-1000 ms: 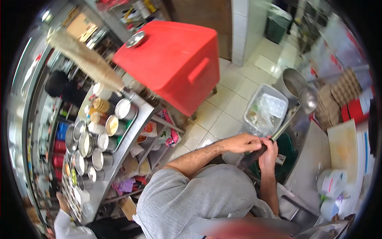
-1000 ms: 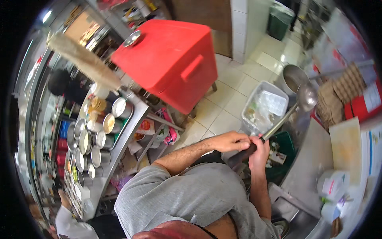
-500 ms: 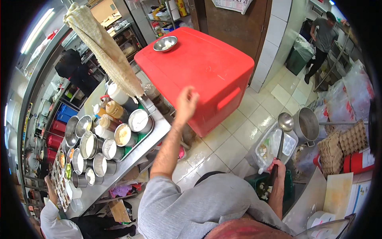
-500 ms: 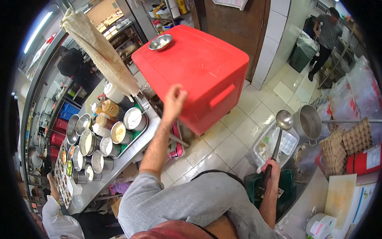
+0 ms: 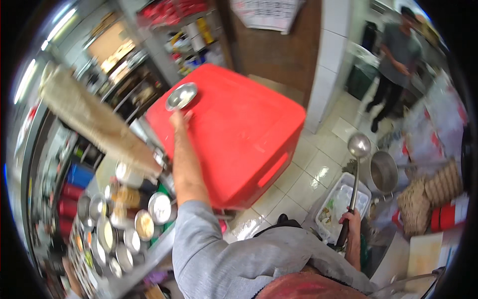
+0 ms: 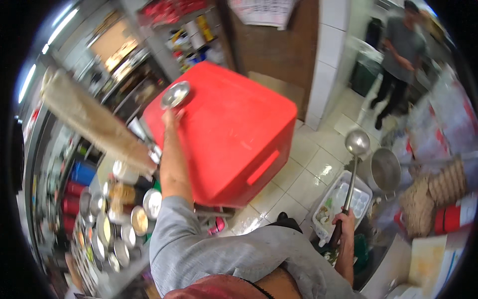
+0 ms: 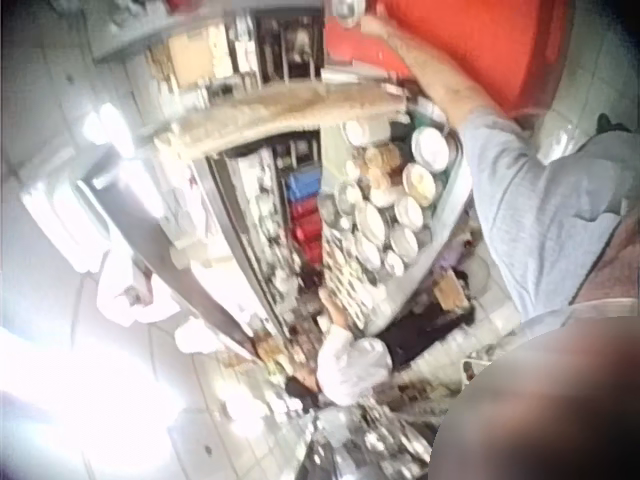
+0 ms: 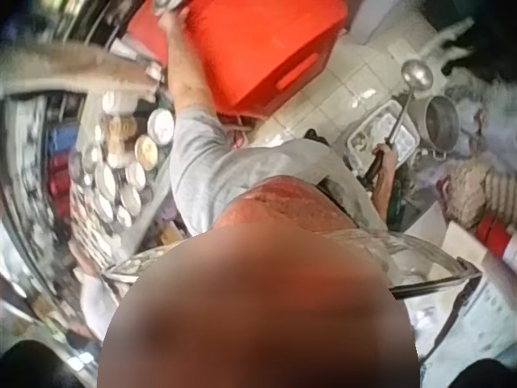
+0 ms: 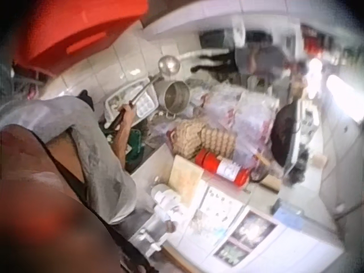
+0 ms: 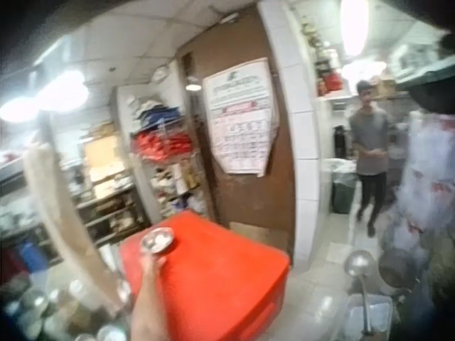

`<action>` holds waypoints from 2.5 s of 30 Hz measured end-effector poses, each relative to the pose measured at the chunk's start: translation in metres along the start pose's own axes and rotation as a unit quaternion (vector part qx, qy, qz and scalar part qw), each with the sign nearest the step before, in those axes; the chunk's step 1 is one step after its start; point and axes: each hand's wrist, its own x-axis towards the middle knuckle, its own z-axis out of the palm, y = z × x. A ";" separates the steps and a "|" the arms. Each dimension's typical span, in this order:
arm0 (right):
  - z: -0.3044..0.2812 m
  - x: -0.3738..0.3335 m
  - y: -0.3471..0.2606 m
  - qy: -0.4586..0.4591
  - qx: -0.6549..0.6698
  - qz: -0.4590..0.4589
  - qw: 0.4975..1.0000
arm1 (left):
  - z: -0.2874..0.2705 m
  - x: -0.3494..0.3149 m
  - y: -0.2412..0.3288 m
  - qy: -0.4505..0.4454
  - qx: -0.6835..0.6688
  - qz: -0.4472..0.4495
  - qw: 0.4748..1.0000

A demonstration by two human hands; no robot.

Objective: The person prepares a sauce in a ladle by mixing several seasonings from containers, adds ingredients to a pan on the stove, retrieves items from a large red cooler, and then garnishes and assembles multiple plates of cooked meat.

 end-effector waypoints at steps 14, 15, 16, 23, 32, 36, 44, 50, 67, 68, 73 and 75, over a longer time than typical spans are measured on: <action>0.073 -0.196 -0.012 0.081 0.080 -0.067 0.991 | 0.142 -0.001 0.011 -0.291 0.176 0.136 0.931; 0.083 -0.223 -0.005 0.098 0.090 -0.078 0.988 | 0.167 -0.018 0.009 -0.368 0.148 0.174 0.901; 0.092 -0.252 -0.010 0.128 0.104 -0.084 0.983 | 0.195 -0.069 0.015 -0.430 0.160 0.161 0.874; 0.126 -0.449 0.042 0.315 0.105 -0.156 0.930 | 0.205 -0.463 0.058 -0.784 0.121 0.145 0.591; 0.238 -0.719 0.142 0.663 0.137 -0.178 0.714 | -0.093 -0.887 0.129 -0.983 -0.065 0.004 0.169; 0.280 -0.804 0.179 0.794 0.089 -0.121 0.589 | -0.269 -1.019 0.186 -0.993 -0.111 -0.034 -0.007; 0.286 -0.919 0.238 0.918 -0.036 0.145 0.368 | -0.584 -1.188 0.218 -0.968 -0.087 -0.092 -0.217; 0.248 -1.011 0.294 0.892 -0.129 0.341 0.268 | -0.732 -1.259 0.235 -0.951 -0.093 -0.051 -0.290; 0.152 -1.127 0.357 0.863 -0.015 0.360 0.353 | -0.884 -1.389 0.168 -0.903 -0.402 0.137 -0.066; 0.154 -1.124 0.359 0.866 -0.008 0.358 0.350 | -0.883 -1.387 0.170 -0.899 -0.415 0.127 -0.054; 0.175 -1.097 0.366 0.899 0.018 0.312 0.307 | -0.843 -1.392 0.216 -0.854 -0.501 0.122 0.069; 0.184 -1.086 0.361 0.915 0.057 0.265 0.298 | -0.790 -1.402 0.239 -0.839 -0.511 0.139 0.126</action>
